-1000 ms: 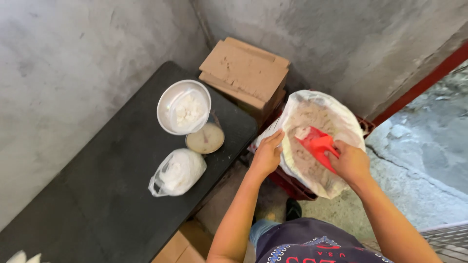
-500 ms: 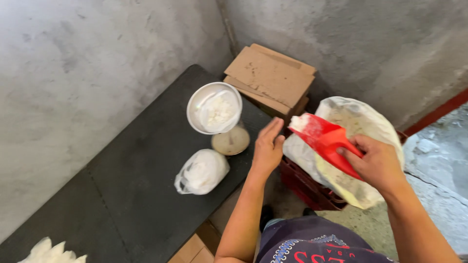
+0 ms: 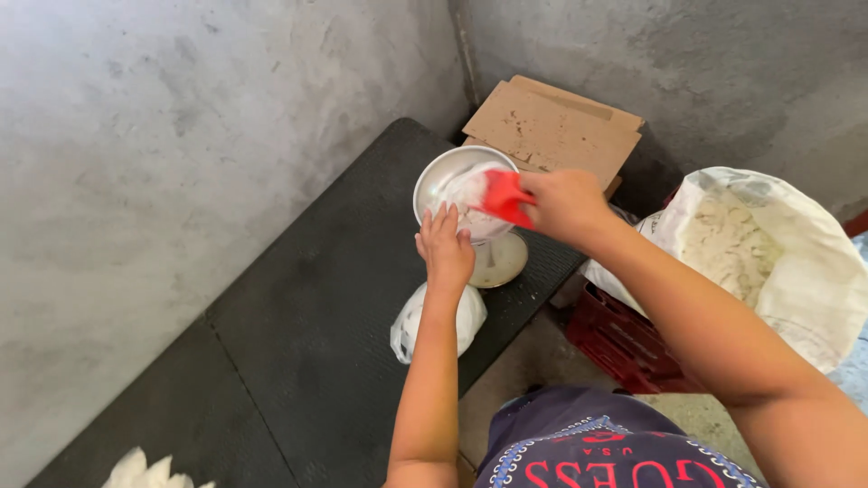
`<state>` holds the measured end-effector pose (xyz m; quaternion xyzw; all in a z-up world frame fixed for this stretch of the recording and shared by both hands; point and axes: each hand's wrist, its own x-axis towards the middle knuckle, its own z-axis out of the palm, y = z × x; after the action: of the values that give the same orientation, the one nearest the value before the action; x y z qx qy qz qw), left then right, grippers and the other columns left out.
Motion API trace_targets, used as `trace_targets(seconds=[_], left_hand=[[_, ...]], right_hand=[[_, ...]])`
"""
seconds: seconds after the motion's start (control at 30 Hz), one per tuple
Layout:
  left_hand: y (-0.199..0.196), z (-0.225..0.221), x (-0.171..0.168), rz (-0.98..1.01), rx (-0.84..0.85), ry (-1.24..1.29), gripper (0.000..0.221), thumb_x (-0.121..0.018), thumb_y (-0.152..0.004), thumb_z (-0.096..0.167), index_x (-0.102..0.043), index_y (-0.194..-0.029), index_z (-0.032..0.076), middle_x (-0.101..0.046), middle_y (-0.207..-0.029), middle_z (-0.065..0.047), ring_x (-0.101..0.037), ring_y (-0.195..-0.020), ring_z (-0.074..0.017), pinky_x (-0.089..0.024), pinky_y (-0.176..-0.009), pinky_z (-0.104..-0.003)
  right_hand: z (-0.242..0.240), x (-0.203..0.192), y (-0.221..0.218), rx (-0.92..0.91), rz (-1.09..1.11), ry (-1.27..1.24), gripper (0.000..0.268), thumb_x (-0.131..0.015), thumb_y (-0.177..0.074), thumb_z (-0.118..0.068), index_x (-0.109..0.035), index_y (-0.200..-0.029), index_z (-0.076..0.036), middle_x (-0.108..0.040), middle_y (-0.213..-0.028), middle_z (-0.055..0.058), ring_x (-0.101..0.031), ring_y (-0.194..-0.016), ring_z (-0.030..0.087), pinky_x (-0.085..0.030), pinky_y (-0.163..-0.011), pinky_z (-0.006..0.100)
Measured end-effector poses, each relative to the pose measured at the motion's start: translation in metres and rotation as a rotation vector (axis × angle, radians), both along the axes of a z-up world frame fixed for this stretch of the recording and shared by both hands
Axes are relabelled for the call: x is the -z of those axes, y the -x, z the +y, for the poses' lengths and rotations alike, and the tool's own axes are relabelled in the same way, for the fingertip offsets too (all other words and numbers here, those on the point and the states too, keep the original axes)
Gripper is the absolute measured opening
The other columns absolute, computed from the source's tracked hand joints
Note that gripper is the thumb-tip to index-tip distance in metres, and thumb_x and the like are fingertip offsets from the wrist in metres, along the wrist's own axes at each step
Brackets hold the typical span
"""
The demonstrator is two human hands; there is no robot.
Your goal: The recorder uses a scale to weigh specific amounts of white powder from a large sack and then seals the portions into smaller plastic bags.
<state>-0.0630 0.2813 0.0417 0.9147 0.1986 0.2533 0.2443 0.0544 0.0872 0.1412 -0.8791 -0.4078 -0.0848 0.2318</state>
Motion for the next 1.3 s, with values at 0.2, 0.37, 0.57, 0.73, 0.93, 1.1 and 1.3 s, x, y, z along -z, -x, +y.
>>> trace_targets(seconds=[0.2, 0.37, 0.57, 0.73, 0.93, 1.1, 1.3], left_hand=[[0.007, 0.006, -0.022, -0.075, 0.068, 0.063, 0.044, -0.068, -0.092, 0.009, -0.065, -0.135, 0.005, -0.061, -0.145, -0.015, -0.041, -0.145, -0.0389, -0.022, -0.117, -0.065], [0.024, -0.012, -0.046, -0.305, 0.144, 0.098, 0.042, -0.07, -0.091, 0.008, -0.068, -0.132, 0.005, -0.059, -0.145, -0.018, -0.047, -0.141, -0.0393, -0.037, -0.118, -0.049], [0.022, -0.068, -0.09, -0.514, 0.21, 0.135, 0.036, -0.066, -0.096, 0.003, -0.067, -0.132, 0.003, -0.056, -0.15, -0.016, -0.048, -0.144, -0.0384, -0.04, -0.119, -0.047], [-0.009, -0.119, -0.089, -0.567, 0.37, 0.089, 0.031, -0.065, -0.099, 0.004, -0.069, -0.13, 0.003, -0.058, -0.148, -0.014, -0.052, -0.143, -0.0353, -0.042, -0.121, -0.047], [-0.055, -0.189, -0.051, -0.464, 0.489, 0.216, 0.031, -0.067, -0.098, 0.009, -0.069, -0.129, 0.004, -0.059, -0.145, -0.016, -0.055, -0.136, -0.037, -0.045, -0.115, -0.046], [-0.077, -0.239, -0.002, -0.344, 0.631, 0.237, 0.038, -0.071, -0.094, 0.011, -0.067, -0.131, 0.002, -0.06, -0.143, -0.018, -0.055, -0.132, -0.039, -0.044, -0.112, -0.046], [-0.076, -0.271, 0.037, 0.027, 0.655, 0.158, 0.053, -0.074, -0.084, 0.006, -0.062, -0.135, -0.005, -0.058, -0.144, -0.022, -0.049, -0.136, -0.0419, -0.037, -0.112, -0.05]], right_hand=[[0.005, -0.009, 0.008, 0.035, -0.076, 0.179, 0.013, -0.073, -0.08, -0.024, -0.073, -0.093, -0.019, -0.072, -0.079, 0.014, -0.071, -0.078, 0.039, -0.055, -0.067, 0.052], [-0.05, -0.012, 0.019, 0.132, 0.072, 0.008, 0.018, -0.074, -0.08, -0.025, -0.072, -0.094, -0.015, -0.071, -0.077, 0.015, -0.068, -0.074, 0.038, -0.053, -0.064, 0.049], [-0.139, -0.005, 0.035, 0.338, 0.368, -0.254, 0.023, -0.079, -0.084, -0.028, -0.072, -0.093, -0.008, -0.067, -0.069, 0.009, -0.061, -0.062, 0.021, -0.049, -0.059, 0.037], [-0.219, 0.002, 0.05, 0.539, 0.444, -0.43, 0.024, -0.079, -0.088, -0.027, -0.073, -0.096, -0.005, -0.063, -0.066, 0.004, -0.054, -0.059, 0.011, -0.045, -0.056, 0.031], [-0.306, 0.018, 0.061, 0.817, 0.5, -0.447, 0.024, -0.079, -0.09, -0.027, -0.074, -0.096, -0.004, -0.065, -0.065, 0.004, -0.053, -0.056, 0.009, -0.044, -0.053, 0.03], [-0.347, 0.092, 0.052, 0.861, 0.435, -0.292, 0.03, -0.077, -0.086, -0.035, -0.076, -0.101, -0.01, -0.072, -0.074, 0.011, -0.065, -0.064, 0.022, -0.052, -0.06, 0.04], [-0.327, 0.141, 0.032, 0.781, 0.461, 0.201, 0.031, -0.068, -0.087, -0.045, -0.073, -0.101, -0.019, -0.076, -0.087, 0.016, -0.073, -0.082, 0.04, -0.057, -0.071, 0.053]])
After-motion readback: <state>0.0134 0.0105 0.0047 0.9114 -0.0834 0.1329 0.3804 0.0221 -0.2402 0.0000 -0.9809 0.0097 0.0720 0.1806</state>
